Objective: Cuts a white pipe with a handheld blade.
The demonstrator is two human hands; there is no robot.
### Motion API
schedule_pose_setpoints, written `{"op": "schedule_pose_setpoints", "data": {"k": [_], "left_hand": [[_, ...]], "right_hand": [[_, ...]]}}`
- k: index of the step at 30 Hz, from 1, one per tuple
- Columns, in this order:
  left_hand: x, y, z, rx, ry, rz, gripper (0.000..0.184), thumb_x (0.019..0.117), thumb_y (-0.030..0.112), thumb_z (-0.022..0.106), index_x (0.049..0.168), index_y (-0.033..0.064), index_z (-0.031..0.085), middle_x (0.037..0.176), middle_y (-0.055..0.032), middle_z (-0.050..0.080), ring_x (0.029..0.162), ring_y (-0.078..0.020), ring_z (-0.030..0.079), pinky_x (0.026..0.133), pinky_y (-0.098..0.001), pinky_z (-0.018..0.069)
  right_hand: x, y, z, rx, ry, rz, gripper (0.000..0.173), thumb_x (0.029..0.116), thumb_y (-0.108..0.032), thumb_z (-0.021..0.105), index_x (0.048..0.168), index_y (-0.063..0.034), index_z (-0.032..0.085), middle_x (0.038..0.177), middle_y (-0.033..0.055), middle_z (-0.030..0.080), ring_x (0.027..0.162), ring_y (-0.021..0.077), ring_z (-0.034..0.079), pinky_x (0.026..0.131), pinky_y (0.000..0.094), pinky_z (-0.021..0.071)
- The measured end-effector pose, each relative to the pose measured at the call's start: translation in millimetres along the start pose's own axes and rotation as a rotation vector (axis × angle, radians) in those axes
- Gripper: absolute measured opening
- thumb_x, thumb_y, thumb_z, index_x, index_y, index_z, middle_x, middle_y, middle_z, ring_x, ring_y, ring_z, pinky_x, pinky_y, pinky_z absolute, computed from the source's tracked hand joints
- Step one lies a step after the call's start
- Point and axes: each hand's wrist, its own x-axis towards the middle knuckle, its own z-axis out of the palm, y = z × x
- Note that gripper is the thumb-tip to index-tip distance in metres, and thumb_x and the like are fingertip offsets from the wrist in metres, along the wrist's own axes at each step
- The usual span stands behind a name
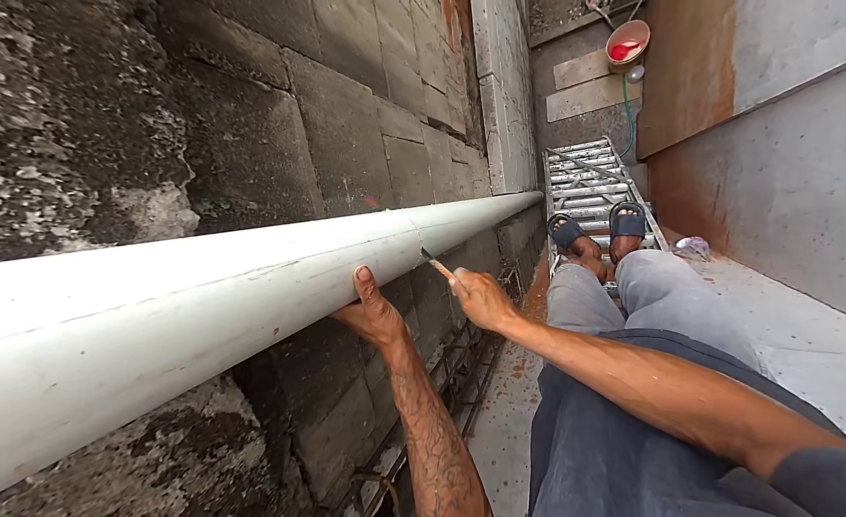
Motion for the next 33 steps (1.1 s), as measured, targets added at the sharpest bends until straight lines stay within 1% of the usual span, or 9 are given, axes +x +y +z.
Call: {"op": "schedule_pose_setpoints", "data": {"k": [6, 9, 13, 17, 20, 23, 26, 29, 33], "left_hand": [[0.2, -1.3, -3.8, -0.016, -0.009, -0.005, 0.093, 0.0926, 0.046, 0.072, 0.158, 0.0115, 0.015, 0.147, -0.0147, 0.048, 0.130, -0.0213, 0.056, 0.101, -0.0438, 0.0551], [-0.1, 0.8, 0.5, -0.031, 0.002, 0.008, 0.093, 0.0922, 0.044, 0.072, 0.157, 0.0090, 0.015, 0.144, -0.0149, 0.049, 0.127, -0.0200, 0.058, 0.100, -0.0416, 0.0557], [-3.5, -1.7, -5.8, -0.003, -0.013, -0.017, 0.092, 0.0931, 0.046, 0.071, 0.157, 0.0107, 0.016, 0.145, -0.0142, 0.049, 0.128, -0.0211, 0.057, 0.101, -0.0440, 0.0547], [-0.6, 1.5, 1.2, -0.043, -0.008, 0.024, 0.094, 0.0913, 0.042, 0.074, 0.156, 0.0064, 0.016, 0.141, -0.0156, 0.051, 0.124, -0.0190, 0.059, 0.097, -0.0399, 0.0570], [-3.0, 0.1, 0.3, -0.044, -0.020, 0.025, 0.092, 0.0928, 0.042, 0.071, 0.156, 0.0062, 0.015, 0.141, -0.0151, 0.050, 0.124, -0.0186, 0.059, 0.098, -0.0403, 0.0564], [-5.2, 0.8, -5.7, -0.038, -0.025, 0.013, 0.094, 0.0911, 0.047, 0.074, 0.156, 0.0091, 0.018, 0.141, -0.0136, 0.053, 0.124, -0.0197, 0.060, 0.098, -0.0424, 0.0576], [-1.7, 4.1, 5.7, -0.020, -0.005, 0.022, 0.093, 0.0909, 0.045, 0.072, 0.155, 0.0057, 0.018, 0.138, -0.0139, 0.053, 0.122, -0.0156, 0.060, 0.096, -0.0367, 0.0569], [-6.7, 2.1, -1.8, -0.002, -0.005, 0.013, 0.096, 0.0907, 0.050, 0.072, 0.156, 0.0075, 0.017, 0.140, -0.0131, 0.052, 0.124, -0.0170, 0.059, 0.098, -0.0391, 0.0563], [-3.0, 3.2, 4.0, -0.051, -0.001, 0.020, 0.094, 0.0910, 0.044, 0.074, 0.156, 0.0082, 0.017, 0.140, -0.0136, 0.052, 0.123, -0.0175, 0.060, 0.097, -0.0396, 0.0571]], "right_hand": [[11.6, -8.5, 44.9, 0.163, 0.139, -0.038, 0.035, 0.1121, -0.024, 0.037, 0.103, 0.0009, 0.060, 0.083, 0.0156, 0.061, 0.082, 0.0304, 0.064, 0.077, 0.0482, 0.0514], [-3.4, -4.3, 35.5, 0.159, 0.057, 0.001, 0.036, 0.1115, -0.020, 0.035, 0.104, 0.0026, 0.062, 0.086, 0.0135, 0.060, 0.085, 0.0252, 0.061, 0.081, 0.0417, 0.0487], [24.6, -10.1, 31.5, 0.156, 0.055, -0.067, 0.037, 0.1125, -0.022, 0.036, 0.101, 0.0029, 0.062, 0.086, 0.0179, 0.061, 0.083, 0.0322, 0.063, 0.078, 0.0507, 0.0500], [-0.7, -5.2, 26.1, 0.172, 0.011, 0.012, 0.036, 0.1116, -0.022, 0.035, 0.099, -0.0001, 0.061, 0.083, 0.0097, 0.055, 0.079, 0.0217, 0.056, 0.077, 0.0399, 0.0472], [22.4, -21.4, 19.3, 0.154, 0.017, -0.014, 0.040, 0.1128, -0.022, 0.034, 0.102, 0.0042, 0.063, 0.089, 0.0182, 0.061, 0.087, 0.0310, 0.062, 0.083, 0.0497, 0.0494], [6.9, -2.5, 33.5, 0.177, 0.048, -0.062, 0.038, 0.1123, -0.024, 0.036, 0.098, 0.0008, 0.060, 0.081, 0.0139, 0.057, 0.077, 0.0279, 0.060, 0.073, 0.0477, 0.0497], [-2.1, -0.4, 22.5, 0.147, -0.002, 0.007, 0.038, 0.1115, -0.022, 0.033, 0.103, 0.0013, 0.062, 0.086, 0.0119, 0.058, 0.082, 0.0236, 0.058, 0.080, 0.0421, 0.0478], [24.5, -16.6, 26.7, 0.152, 0.049, -0.053, 0.041, 0.1129, -0.023, 0.035, 0.099, 0.0043, 0.062, 0.087, 0.0187, 0.061, 0.085, 0.0322, 0.062, 0.080, 0.0505, 0.0498], [0.0, 0.5, 23.3, 0.172, -0.010, -0.011, 0.037, 0.1116, -0.023, 0.035, 0.100, 0.0006, 0.061, 0.083, 0.0113, 0.056, 0.078, 0.0235, 0.058, 0.076, 0.0429, 0.0485]]}}
